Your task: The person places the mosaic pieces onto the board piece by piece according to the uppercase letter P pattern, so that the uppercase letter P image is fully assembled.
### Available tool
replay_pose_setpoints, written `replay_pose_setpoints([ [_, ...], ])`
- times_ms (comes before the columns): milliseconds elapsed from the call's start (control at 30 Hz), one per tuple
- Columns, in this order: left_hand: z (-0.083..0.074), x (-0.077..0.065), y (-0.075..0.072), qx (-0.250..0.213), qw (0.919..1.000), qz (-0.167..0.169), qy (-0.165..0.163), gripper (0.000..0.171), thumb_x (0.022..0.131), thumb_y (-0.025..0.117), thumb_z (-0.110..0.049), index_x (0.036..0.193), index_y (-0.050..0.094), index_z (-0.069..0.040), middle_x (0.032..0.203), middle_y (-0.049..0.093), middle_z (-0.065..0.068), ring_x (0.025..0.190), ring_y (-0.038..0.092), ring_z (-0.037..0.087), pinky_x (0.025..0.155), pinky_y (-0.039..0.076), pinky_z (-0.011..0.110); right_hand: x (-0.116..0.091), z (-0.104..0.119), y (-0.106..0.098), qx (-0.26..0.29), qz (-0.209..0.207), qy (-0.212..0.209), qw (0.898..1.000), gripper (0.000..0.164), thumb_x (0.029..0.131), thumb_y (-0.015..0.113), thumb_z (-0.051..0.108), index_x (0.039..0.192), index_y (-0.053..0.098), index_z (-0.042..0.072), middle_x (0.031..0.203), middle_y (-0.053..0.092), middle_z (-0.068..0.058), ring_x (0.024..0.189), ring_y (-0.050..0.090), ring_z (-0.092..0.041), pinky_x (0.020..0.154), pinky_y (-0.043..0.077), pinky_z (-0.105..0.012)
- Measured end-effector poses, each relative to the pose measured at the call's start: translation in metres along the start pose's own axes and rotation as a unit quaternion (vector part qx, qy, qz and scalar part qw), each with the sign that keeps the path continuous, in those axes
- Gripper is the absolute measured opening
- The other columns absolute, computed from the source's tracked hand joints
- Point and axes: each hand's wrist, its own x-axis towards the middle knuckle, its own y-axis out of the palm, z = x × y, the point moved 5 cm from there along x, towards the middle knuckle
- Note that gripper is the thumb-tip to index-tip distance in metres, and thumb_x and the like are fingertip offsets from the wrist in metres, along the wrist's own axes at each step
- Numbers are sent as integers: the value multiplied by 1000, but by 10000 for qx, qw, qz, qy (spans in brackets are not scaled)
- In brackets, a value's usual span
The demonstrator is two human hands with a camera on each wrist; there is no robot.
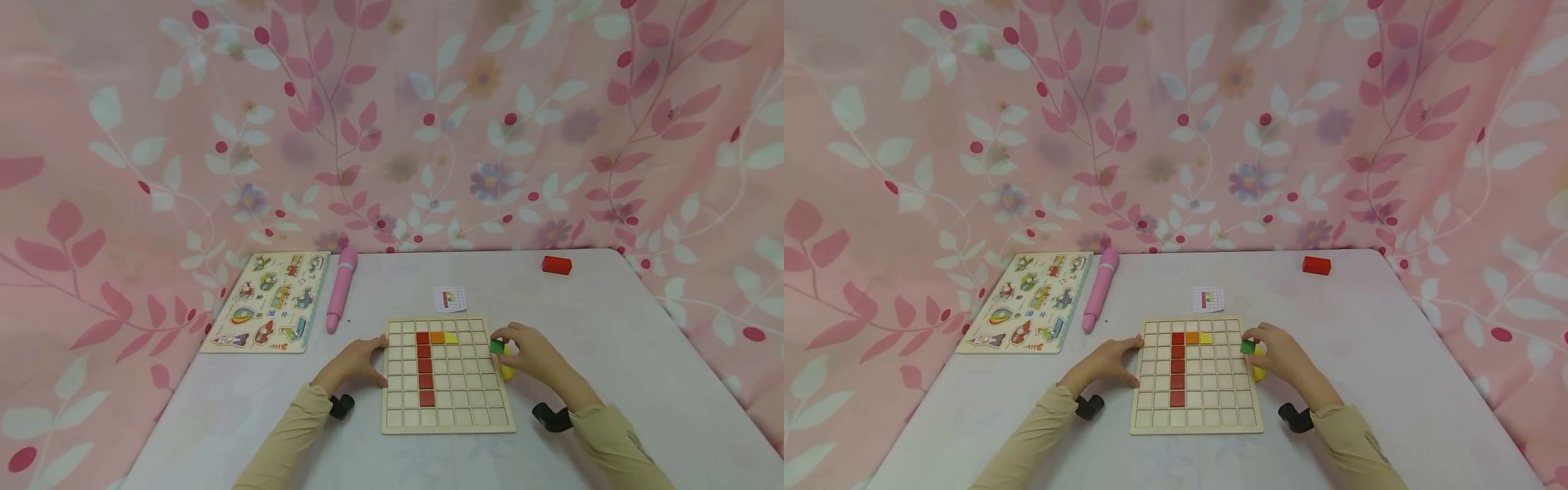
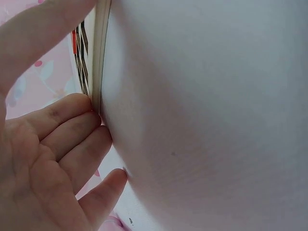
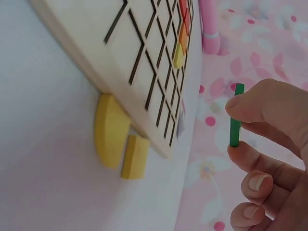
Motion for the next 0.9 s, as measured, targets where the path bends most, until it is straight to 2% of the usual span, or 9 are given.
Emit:
replay_pose_setpoints([
  [233, 0, 0, 0, 43, 10000, -26, 35, 83, 57, 84, -26, 128, 48, -4, 135, 40, 10, 120, 37, 28, 99, 30, 39, 11, 16, 7, 108, 192, -185, 9996, 27, 72, 73, 10, 97, 65, 8, 84, 53, 3, 78, 51, -23, 64, 46, -28],
  [533, -1, -1, -2, 91, 10000, -10, -38, 83, 57, 84, -25, 128, 48, -4, 135, 40, 11, 121, 37, 29, 99, 30, 39, 23, 34, 17, 241, -67, -834, 9962, 29, 72, 73, 9, 100, 66, 4, 87, 54, 0, 73, 50, -20, 59, 45, -25],
  [900, -3, 0, -2, 144, 9999, 28, 37, 83, 57, 84, -26, 128, 48, -4, 135, 40, 11, 121, 37, 28, 99, 29, 38, 36, 48, 34, 379, 204, -1548, 9870, 28, 74, 70, 8, 100, 67, 2, 87, 55, -2, 68, 48, -20, 54, 40, -21],
])
